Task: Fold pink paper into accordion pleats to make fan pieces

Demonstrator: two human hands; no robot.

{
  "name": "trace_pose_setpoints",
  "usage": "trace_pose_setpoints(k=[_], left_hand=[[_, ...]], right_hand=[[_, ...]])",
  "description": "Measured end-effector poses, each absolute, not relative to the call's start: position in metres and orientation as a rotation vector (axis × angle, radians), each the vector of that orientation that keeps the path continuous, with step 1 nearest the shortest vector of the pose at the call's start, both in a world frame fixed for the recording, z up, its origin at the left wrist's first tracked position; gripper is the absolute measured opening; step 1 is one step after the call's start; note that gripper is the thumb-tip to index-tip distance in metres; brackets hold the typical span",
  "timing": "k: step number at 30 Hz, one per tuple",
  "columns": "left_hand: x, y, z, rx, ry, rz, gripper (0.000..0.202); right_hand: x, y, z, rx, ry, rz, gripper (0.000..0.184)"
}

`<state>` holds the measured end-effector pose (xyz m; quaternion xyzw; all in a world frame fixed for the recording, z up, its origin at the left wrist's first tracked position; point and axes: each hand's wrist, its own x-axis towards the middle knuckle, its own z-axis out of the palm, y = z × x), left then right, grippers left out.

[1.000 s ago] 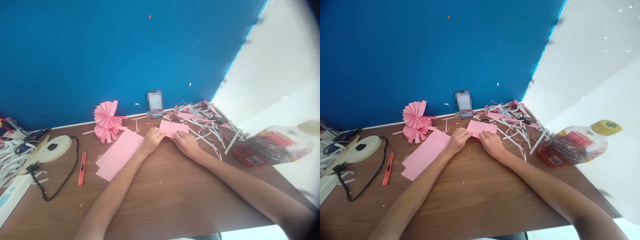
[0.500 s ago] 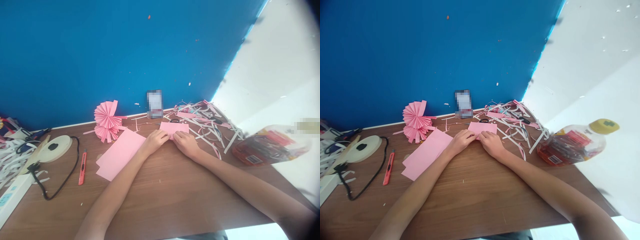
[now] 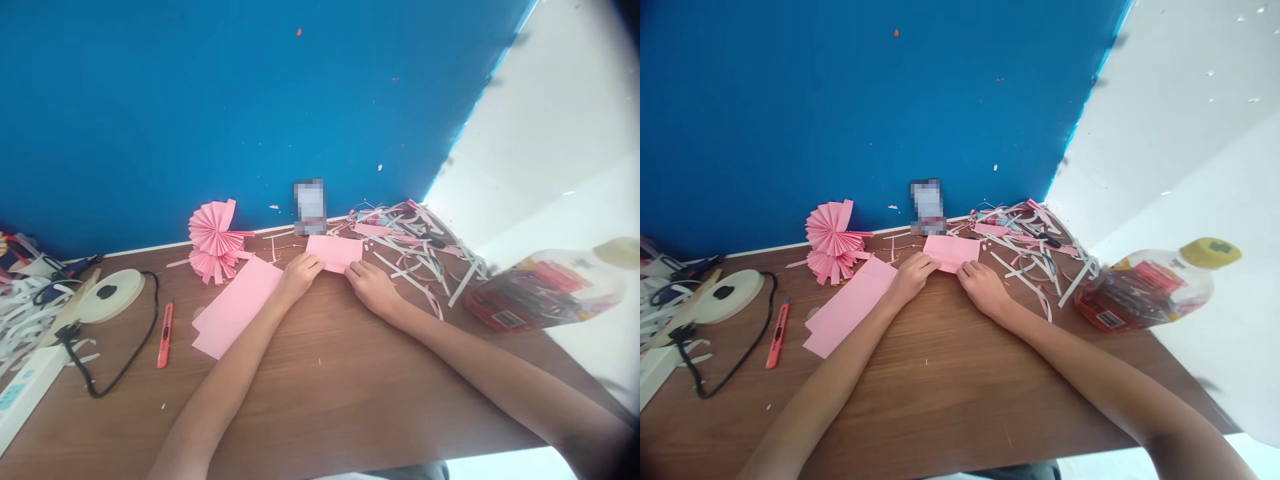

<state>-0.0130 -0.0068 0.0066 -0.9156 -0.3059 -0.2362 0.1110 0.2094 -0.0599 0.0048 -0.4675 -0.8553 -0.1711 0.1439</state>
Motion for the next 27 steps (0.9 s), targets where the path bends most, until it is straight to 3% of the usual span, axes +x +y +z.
trace_pose_setpoints(k=[13, 27], left_hand=[[-0.001, -0.016, 0.010, -2.763, -0.844, -0.497, 0.021], [-0.007, -0.011, 0.015, -2.981, -0.997, -0.603, 0.018]], right_hand=[[0.208, -0.060, 0.006, -1.374, -2.511, -0.445, 0.016], [0.207, -0.064, 0.029, -1.591, -2.627, -0.182, 0.022]])
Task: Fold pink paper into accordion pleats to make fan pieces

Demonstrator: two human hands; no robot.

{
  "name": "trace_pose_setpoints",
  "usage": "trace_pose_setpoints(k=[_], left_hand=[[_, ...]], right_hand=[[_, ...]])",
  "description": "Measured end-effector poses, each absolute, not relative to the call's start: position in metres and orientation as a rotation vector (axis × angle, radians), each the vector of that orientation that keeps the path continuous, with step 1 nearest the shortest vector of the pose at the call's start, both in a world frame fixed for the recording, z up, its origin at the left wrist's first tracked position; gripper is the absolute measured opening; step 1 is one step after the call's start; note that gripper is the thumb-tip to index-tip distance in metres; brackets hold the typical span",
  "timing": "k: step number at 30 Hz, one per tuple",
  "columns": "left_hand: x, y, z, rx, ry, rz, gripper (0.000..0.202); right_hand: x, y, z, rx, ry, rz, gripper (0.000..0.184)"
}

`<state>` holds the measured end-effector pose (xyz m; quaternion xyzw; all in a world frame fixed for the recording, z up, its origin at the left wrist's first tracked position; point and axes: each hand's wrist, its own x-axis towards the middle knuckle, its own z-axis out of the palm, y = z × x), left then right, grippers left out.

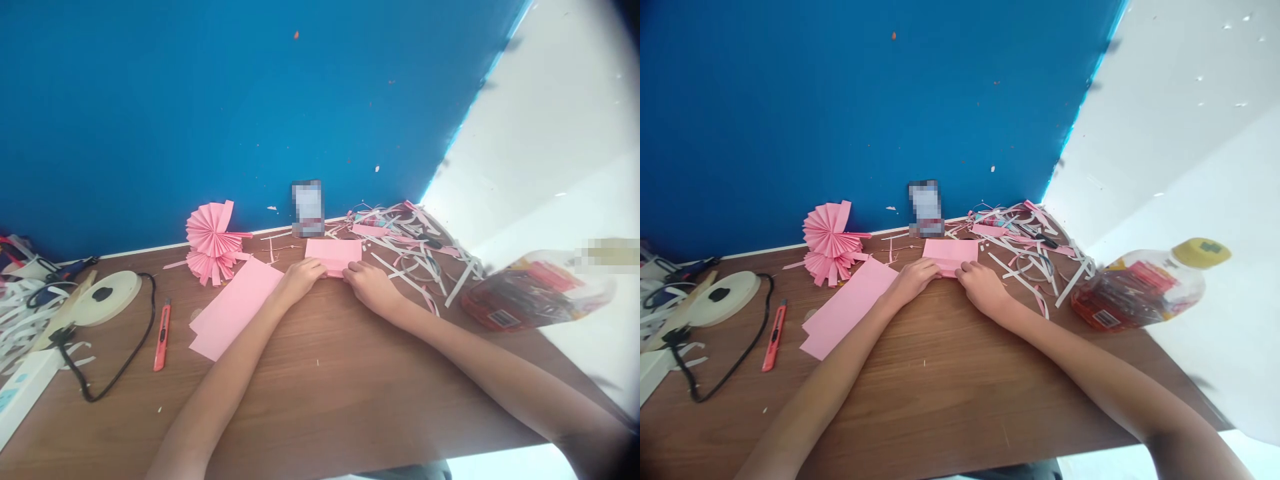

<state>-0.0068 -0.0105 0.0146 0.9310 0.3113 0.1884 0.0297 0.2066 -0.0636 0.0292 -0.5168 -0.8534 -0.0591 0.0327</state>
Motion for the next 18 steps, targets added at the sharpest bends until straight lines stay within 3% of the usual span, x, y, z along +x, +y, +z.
trace_pose_setpoints(k=[7, 18], left_hand=[[-0.007, -0.008, 0.019, 2.838, 0.929, 0.658, 0.017], [-0.010, -0.008, 0.008, 3.023, 0.861, 0.725, 0.026]], right_hand=[[0.205, -0.070, 0.040, -1.654, -2.713, -0.077, 0.028], [0.203, -0.069, 0.037, -1.755, -2.550, -0.111, 0.022]])
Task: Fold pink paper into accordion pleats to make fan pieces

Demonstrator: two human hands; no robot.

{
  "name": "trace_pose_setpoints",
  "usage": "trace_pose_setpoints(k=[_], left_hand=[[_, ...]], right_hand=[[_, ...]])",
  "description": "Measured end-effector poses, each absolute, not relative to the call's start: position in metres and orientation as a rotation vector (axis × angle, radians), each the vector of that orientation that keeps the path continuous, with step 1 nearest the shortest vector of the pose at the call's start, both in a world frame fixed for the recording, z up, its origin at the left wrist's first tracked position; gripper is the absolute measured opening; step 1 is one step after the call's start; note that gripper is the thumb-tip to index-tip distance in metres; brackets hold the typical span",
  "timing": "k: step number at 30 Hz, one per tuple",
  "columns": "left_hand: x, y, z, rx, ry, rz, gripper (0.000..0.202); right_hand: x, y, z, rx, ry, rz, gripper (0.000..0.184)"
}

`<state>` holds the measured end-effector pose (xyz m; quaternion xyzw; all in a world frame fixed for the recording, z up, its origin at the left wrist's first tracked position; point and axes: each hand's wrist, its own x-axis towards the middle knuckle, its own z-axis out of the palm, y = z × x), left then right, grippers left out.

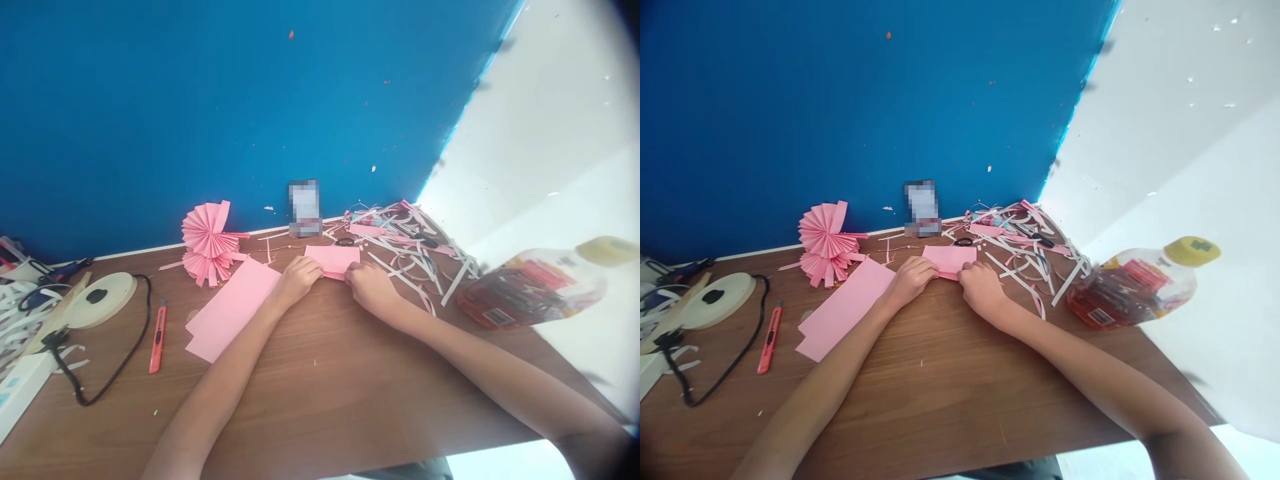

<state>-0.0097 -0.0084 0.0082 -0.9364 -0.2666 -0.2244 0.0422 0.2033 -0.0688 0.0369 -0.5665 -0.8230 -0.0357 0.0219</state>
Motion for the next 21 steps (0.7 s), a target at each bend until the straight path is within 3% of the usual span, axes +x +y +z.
trace_pose_setpoints(k=[21], left_hand=[[-0.009, -0.009, 0.006, -2.910, -0.872, -0.762, 0.025]], right_hand=[[0.197, -0.081, 0.042, -1.741, -2.571, -0.158, 0.023]])
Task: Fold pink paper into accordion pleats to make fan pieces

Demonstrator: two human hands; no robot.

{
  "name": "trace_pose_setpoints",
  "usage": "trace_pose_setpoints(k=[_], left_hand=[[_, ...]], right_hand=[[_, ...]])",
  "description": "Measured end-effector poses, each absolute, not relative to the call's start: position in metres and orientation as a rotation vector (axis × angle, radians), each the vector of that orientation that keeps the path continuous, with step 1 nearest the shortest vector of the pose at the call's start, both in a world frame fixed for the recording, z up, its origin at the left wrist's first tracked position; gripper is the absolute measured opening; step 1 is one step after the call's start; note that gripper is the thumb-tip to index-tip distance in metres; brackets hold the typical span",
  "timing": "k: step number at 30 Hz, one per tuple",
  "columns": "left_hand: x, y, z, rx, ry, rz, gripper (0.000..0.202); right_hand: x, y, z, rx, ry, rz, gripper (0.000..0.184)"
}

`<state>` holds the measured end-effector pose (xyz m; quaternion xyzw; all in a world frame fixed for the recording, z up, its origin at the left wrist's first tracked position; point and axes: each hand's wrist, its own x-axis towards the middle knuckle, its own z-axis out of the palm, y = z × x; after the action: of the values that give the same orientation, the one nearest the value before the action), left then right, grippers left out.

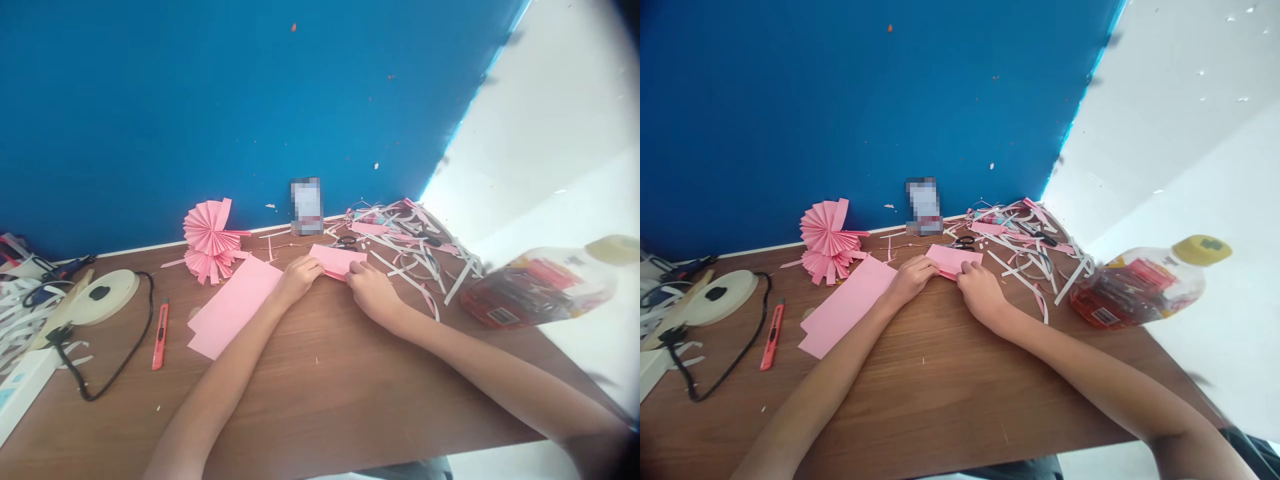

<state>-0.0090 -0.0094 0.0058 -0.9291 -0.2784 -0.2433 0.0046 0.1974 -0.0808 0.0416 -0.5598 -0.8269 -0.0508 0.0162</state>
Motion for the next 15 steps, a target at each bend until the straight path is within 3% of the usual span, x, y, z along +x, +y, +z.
trace_pose_setpoints(k=[15], left_hand=[[-0.0038, -0.0118, 0.0074, -2.740, -0.973, -0.833, 0.019]], right_hand=[[0.1967, -0.0796, 0.0374, -1.708, -2.587, -0.142, 0.023]])
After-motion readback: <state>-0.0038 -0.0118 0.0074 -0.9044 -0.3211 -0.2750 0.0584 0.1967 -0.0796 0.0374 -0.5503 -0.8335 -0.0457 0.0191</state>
